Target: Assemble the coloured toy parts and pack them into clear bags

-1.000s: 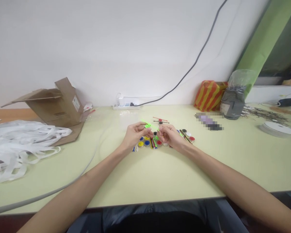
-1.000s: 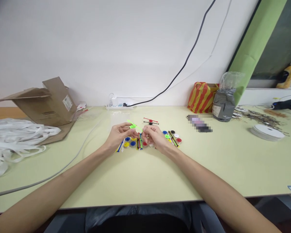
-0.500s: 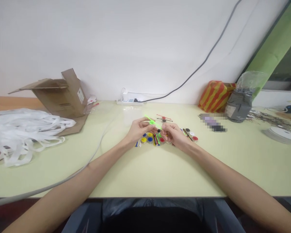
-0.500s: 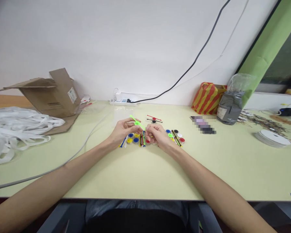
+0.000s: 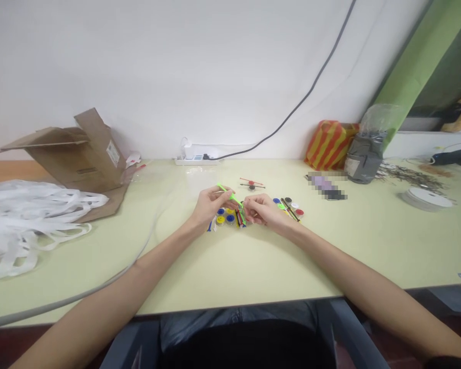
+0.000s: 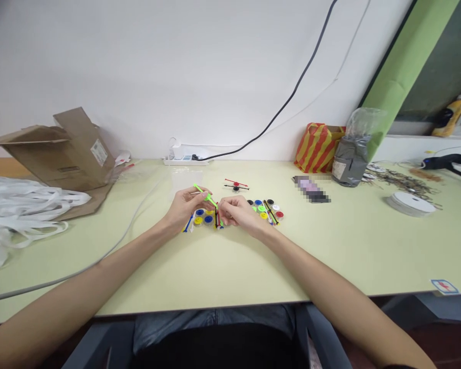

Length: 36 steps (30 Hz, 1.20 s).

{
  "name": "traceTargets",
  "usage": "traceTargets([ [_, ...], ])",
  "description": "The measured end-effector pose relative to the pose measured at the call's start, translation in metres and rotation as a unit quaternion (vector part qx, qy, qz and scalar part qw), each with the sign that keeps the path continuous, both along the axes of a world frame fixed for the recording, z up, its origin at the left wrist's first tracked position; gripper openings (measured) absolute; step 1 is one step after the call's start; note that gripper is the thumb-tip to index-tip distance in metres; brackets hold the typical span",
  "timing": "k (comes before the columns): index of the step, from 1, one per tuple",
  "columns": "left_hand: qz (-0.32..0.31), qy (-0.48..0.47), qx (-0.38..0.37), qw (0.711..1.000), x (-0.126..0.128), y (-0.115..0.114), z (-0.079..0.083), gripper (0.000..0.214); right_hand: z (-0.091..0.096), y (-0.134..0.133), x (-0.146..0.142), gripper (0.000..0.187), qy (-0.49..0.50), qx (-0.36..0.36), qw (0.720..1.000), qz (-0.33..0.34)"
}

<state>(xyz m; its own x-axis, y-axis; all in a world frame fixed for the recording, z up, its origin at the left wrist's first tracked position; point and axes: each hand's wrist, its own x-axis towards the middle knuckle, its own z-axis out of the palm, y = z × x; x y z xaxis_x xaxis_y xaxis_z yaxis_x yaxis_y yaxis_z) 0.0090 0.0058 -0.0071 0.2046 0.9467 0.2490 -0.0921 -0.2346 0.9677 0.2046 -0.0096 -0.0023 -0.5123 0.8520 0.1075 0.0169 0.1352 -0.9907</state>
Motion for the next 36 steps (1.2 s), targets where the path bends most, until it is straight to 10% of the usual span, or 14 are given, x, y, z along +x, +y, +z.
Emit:
traceTargets([
  [13, -0.068, 0.034, 0.033, 0.997, 0.008, -0.021, 0.011, 0.040, 0.006, -0.014, -0.004, 0.020, -0.161, 0.328, 0.913, -0.181],
  [24, -0.062, 0.080, 0.096, 0.990, 0.008, -0.025, 0.016, 0.039, 0.011, -0.008, -0.001, 0.009, -0.138, 0.467, 0.847, -0.213],
  [29, 0.020, 0.100, 0.112, 0.988, -0.005, -0.015, 0.021, 0.042, 0.022, 0.033, 0.018, 0.005, -0.168, 0.461, 0.829, -0.268],
  [36, 0.149, 0.085, 0.153, 0.973, -0.024, 0.001, 0.018, 0.026, 0.002, 0.100, 0.034, 0.009, -0.383, 0.346, 0.845, -0.140],
])
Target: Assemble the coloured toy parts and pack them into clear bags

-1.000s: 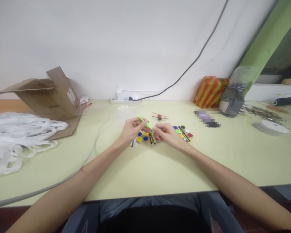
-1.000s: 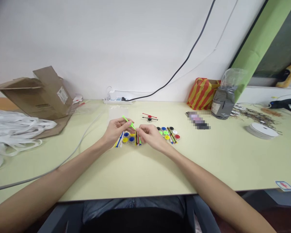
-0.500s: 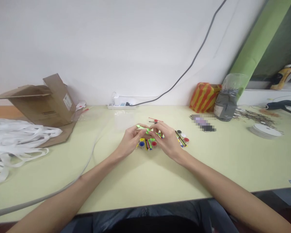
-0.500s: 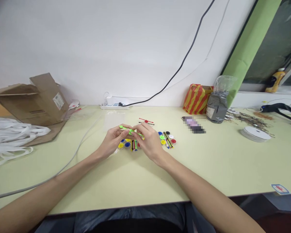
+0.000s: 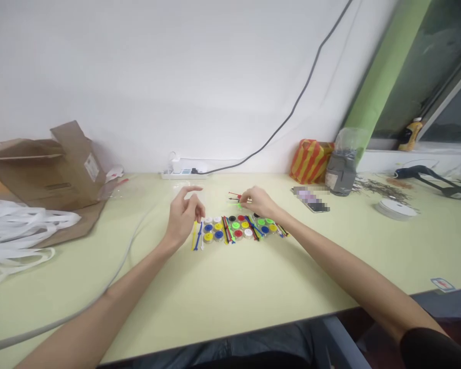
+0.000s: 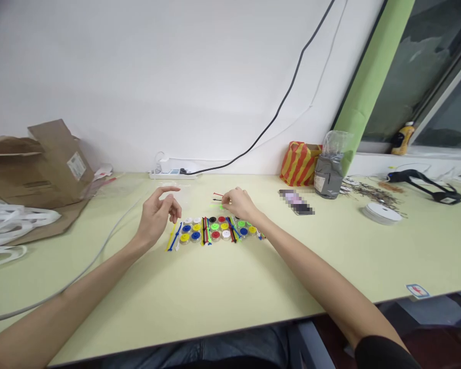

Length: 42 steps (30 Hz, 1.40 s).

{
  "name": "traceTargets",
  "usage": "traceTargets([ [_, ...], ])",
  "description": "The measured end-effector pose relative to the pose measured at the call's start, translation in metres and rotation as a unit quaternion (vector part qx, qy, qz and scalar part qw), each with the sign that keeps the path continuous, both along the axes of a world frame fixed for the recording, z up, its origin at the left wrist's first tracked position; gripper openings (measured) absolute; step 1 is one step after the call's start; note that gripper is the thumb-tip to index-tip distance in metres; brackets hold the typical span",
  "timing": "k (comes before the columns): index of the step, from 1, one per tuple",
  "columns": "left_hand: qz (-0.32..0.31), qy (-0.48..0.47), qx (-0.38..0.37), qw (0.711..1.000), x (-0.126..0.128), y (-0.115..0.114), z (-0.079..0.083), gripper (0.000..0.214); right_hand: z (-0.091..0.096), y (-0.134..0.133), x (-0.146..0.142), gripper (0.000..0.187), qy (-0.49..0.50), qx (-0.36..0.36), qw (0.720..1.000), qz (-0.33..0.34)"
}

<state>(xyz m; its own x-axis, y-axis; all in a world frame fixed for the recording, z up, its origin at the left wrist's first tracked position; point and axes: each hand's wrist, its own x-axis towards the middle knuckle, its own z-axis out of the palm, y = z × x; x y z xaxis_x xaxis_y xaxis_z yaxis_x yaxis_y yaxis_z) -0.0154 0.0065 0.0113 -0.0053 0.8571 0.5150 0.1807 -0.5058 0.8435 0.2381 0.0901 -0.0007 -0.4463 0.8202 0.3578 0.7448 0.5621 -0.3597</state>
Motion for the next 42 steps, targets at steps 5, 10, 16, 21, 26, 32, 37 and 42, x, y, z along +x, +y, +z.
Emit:
traceTargets([
  [5, 0.009, 0.009, 0.016, 1.000, 0.004, -0.005, 0.000, 0.023, -0.005, 0.012, -0.010, 0.010, -0.071, -0.016, 0.997, -0.025],
  [10, 0.003, 0.027, 0.021, 0.999, 0.004, -0.002, -0.003, 0.024, 0.002, 0.008, -0.016, 0.015, -0.059, 0.030, 0.996, -0.052],
  [16, 0.019, 0.075, 0.037, 0.996, -0.001, 0.002, -0.007, 0.024, 0.006, -0.034, -0.025, 0.016, 0.038, 0.087, 0.995, 0.016],
  [21, 0.057, 0.129, 0.066, 0.988, -0.007, 0.005, -0.010, 0.024, 0.005, -0.067, -0.028, 0.021, 0.037, 0.118, 0.991, 0.048],
  [26, 0.114, 0.155, 0.096, 0.977, -0.015, 0.014, -0.017, 0.025, 0.003, -0.073, -0.024, 0.025, 0.070, 0.097, 0.992, 0.048],
  [32, 0.124, 0.156, 0.125, 0.972, -0.018, 0.018, -0.020, 0.021, -0.001, -0.071, -0.023, 0.025, 0.086, 0.105, 0.990, 0.048],
  [37, 0.094, 0.172, 0.130, 0.972, -0.019, 0.015, -0.021, 0.021, -0.007, -0.081, -0.031, 0.026, 0.077, 0.126, 0.987, 0.064],
  [42, 0.052, 0.252, 0.112, 0.960, -0.029, 0.017, -0.020, 0.023, -0.011, -0.092, -0.042, 0.025, 0.055, 0.132, 0.986, 0.083],
])
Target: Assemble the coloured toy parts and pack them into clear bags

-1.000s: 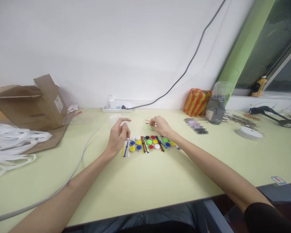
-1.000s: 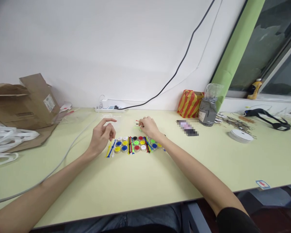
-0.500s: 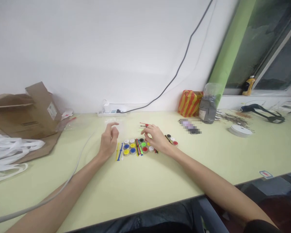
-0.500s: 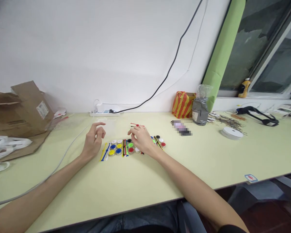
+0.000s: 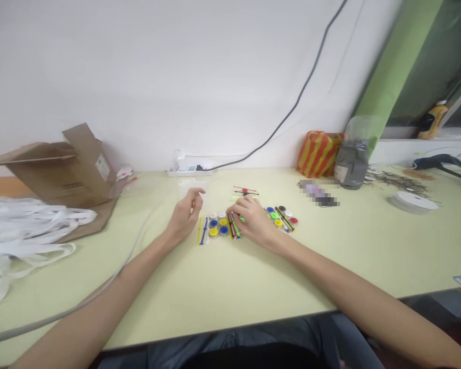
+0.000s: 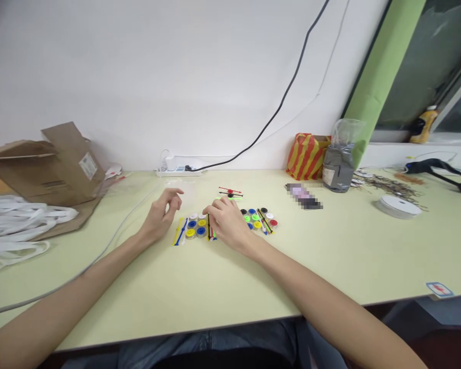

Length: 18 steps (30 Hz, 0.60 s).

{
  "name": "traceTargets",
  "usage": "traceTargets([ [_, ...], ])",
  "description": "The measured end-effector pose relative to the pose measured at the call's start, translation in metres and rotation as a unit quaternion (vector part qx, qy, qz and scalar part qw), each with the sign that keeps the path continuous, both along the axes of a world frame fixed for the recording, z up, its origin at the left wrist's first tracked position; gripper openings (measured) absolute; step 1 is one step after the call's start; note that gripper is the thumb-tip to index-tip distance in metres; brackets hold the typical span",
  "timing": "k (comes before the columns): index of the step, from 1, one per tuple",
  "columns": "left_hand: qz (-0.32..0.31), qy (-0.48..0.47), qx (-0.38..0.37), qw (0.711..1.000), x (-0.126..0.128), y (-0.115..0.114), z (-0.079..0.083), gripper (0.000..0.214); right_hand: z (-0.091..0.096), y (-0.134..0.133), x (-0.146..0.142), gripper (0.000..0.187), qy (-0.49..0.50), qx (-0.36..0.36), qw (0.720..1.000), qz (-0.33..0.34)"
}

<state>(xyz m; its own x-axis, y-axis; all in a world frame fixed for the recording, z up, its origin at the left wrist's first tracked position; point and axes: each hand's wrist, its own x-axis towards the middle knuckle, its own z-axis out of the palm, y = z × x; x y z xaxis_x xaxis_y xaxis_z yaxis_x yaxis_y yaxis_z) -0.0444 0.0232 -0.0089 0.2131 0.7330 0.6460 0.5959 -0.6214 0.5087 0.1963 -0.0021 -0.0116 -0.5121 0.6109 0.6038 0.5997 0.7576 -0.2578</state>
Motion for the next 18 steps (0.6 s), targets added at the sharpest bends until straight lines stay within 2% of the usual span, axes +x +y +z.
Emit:
traceTargets([
  [4, -0.006, 0.062, -0.017, 0.998, -0.008, 0.005, 0.000, 0.021, -0.004, -0.003, -0.005, 0.024, -0.014, -0.008, 1.000, 0.000],
  [11, -0.072, 0.161, -0.029, 0.984, -0.012, 0.008, 0.000, 0.029, -0.006, -0.008, -0.006, 0.026, -0.036, -0.004, 0.999, 0.002],
  [18, -0.095, 0.190, -0.037, 0.976, -0.010, 0.012, -0.005, 0.025, -0.008, -0.007, -0.006, 0.026, -0.040, -0.001, 0.999, -0.002],
])
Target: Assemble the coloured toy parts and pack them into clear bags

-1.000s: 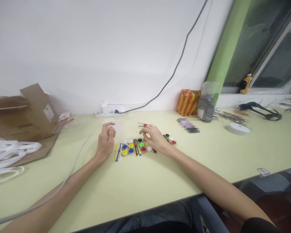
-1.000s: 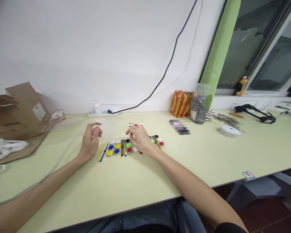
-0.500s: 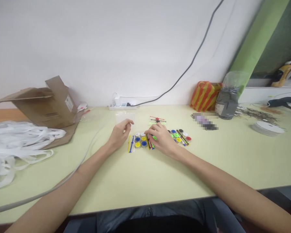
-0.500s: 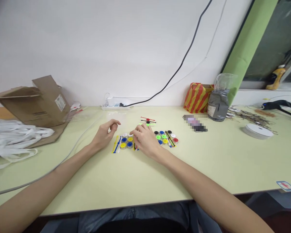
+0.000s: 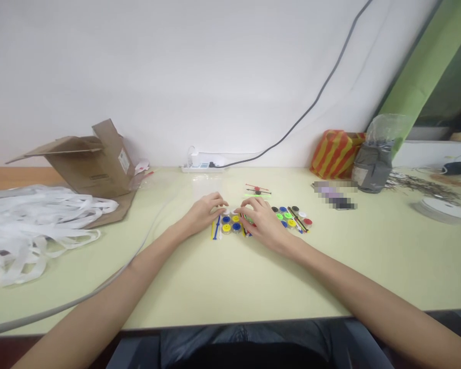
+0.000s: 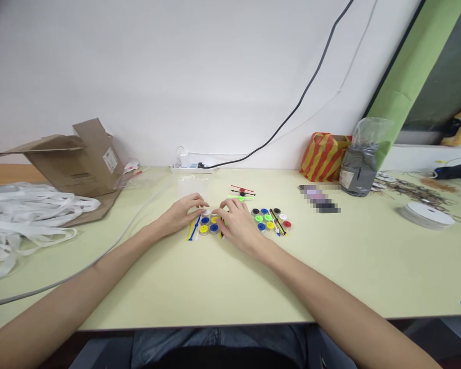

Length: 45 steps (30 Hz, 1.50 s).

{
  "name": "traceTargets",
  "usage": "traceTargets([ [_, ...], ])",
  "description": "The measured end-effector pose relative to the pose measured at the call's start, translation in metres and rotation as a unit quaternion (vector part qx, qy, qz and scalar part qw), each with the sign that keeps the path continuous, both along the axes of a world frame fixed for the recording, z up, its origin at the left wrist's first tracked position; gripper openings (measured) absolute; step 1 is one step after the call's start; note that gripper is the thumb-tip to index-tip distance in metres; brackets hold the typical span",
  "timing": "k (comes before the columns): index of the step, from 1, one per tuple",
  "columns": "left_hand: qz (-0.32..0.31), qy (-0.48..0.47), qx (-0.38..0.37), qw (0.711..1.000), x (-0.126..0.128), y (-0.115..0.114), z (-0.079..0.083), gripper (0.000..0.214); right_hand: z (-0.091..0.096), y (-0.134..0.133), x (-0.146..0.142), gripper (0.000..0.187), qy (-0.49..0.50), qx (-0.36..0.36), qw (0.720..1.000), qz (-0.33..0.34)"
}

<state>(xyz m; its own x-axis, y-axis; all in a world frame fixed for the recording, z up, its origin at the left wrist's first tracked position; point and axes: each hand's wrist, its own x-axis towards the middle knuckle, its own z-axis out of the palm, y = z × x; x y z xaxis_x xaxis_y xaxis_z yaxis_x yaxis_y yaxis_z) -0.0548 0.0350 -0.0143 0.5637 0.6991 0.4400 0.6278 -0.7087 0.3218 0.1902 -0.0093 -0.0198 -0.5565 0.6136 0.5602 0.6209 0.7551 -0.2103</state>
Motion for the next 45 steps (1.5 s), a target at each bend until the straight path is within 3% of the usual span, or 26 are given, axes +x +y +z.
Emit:
traceTargets([
  [9, 0.016, -0.006, 0.019, 1.000, 0.003, 0.007, -0.006, 0.017, -0.002, 0.000, -0.001, 0.029, 0.005, 0.004, 1.000, 0.007],
  [22, 0.093, -0.165, 0.015, 0.982, -0.002, 0.003, 0.000, 0.015, 0.001, -0.004, -0.004, 0.027, 0.051, -0.001, 0.999, 0.009],
  [30, 0.110, -0.215, 0.033, 0.970, 0.003, -0.003, 0.002, 0.012, 0.016, 0.001, -0.034, 0.013, -0.011, -0.041, 0.999, 0.018],
  [37, 0.112, -0.351, -0.019, 0.929, 0.004, -0.003, 0.005, 0.021, 0.024, 0.007, -0.066, 0.017, -0.134, -0.049, 0.990, -0.009],
  [45, 0.117, -0.522, -0.092, 0.840, -0.002, 0.009, 0.002, 0.033, 0.027, 0.008, -0.077, 0.018, -0.183, -0.052, 0.981, -0.025],
])
